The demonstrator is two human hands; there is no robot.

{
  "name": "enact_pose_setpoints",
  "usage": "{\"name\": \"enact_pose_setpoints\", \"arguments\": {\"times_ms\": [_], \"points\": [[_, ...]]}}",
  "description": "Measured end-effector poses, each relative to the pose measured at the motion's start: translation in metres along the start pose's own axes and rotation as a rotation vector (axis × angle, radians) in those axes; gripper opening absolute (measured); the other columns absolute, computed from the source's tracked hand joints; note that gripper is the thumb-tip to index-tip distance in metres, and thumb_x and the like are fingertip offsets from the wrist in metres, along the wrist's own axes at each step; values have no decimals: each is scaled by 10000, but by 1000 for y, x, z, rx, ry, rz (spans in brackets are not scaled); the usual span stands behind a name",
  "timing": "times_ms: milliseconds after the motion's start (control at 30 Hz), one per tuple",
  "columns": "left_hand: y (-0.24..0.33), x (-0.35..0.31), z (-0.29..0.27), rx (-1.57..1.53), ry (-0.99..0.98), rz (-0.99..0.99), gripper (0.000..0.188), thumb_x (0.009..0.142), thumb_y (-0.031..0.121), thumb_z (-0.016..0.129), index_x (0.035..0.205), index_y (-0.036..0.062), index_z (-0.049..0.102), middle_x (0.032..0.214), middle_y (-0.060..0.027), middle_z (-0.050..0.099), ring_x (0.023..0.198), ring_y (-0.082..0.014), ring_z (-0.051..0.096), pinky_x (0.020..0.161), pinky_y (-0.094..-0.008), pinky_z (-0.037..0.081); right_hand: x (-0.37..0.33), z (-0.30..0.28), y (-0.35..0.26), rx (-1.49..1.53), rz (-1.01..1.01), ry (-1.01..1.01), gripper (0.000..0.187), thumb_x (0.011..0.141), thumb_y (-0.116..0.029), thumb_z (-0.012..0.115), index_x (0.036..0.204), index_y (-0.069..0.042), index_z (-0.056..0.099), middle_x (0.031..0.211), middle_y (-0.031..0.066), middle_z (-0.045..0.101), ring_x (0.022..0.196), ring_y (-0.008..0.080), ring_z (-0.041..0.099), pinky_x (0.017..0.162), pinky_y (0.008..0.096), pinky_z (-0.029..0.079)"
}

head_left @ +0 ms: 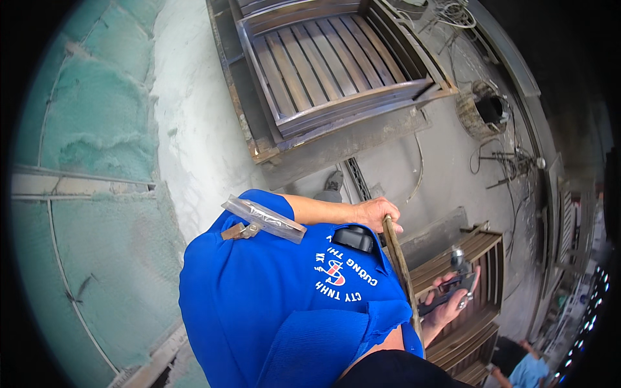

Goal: The person uses a spray gun connected to a hose to apply a coating to wooden furniture pieces arranged on a metal rack. They move around the rack to cover different surfaces and sides of the furniture.

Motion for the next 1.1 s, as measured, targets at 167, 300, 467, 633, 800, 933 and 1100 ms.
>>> {"name": "enact_pose_setpoints", "arguments": {"times_ms": [167,300,467,633,800,933,1100], "points": [[-13,68,-29,-81,37,49,437,896,221,794,672,34,469,686,-85,518,610,-249,514,573,-401,411,136,61,-53,-74,-119,-300,1001,952,-573,686,1627,-24,191,1022,150,613,782,205,663,423,218,466],[-24,132,-54,-69,18,72,469,865,281,822,661,28,484,672,-92,508,616,-299,501,590,-431,418,238,141,-76,-138,-158,-561,1030,926,-572,728,1610,16,231,994,149,632,745,188,664,425,207,442],[-26,159,-86,-76,78,35,502,874,268,823,650,24,446,666,-100,497,607,-300,494,586,-440,404,347,263,-95,-232,-311,-930,857,967,-513,694,1566,19,389,806,74,654,540,46,516,421,191,330],[-20,185,-96,-61,141,-16,507,883,231,817,640,25,422,651,-104,475,626,-303,499,597,-452,407,425,372,-114,-316,-401,-1217,545,1026,-289,652,1523,-106,525,840,13,655,675,49,597,440,188,376],[-34,228,-106,16,309,-34,497,881,227,810,634,30,426,642,-116,472,637,-322,516,605,-463,411,451,442,-108,-481,-538,-1398,498,1028,-316,656,1492,-156,573,775,-17,630,654,47,581,440,201,372],[-64,265,-109,36,410,-137,486,884,240,795,630,25,440,641,-135,500,622,-354,527,611,-474,416,472,441,-95,-585,-435,-1645,464,1004,-318,695,1445,-194,619,736,-26,641,596,46,582,442,216,399],[-89,351,-94,58,674,-77,473,884,224,778,631,16,436,651,-157,514,618,-374,527,603,-477,423,522,413,-97,-420,-446,-1973,445,985,-171,704,1425,-172,637,814,-15,656,659,71,624,581,254,486]]}}
Point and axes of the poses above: each hand's wrist, its own x-axis towards the middle knuckle, its own z-axis out of the palm, y = z × x, the point moved 1 cm from there along x, towards the middle knuckle
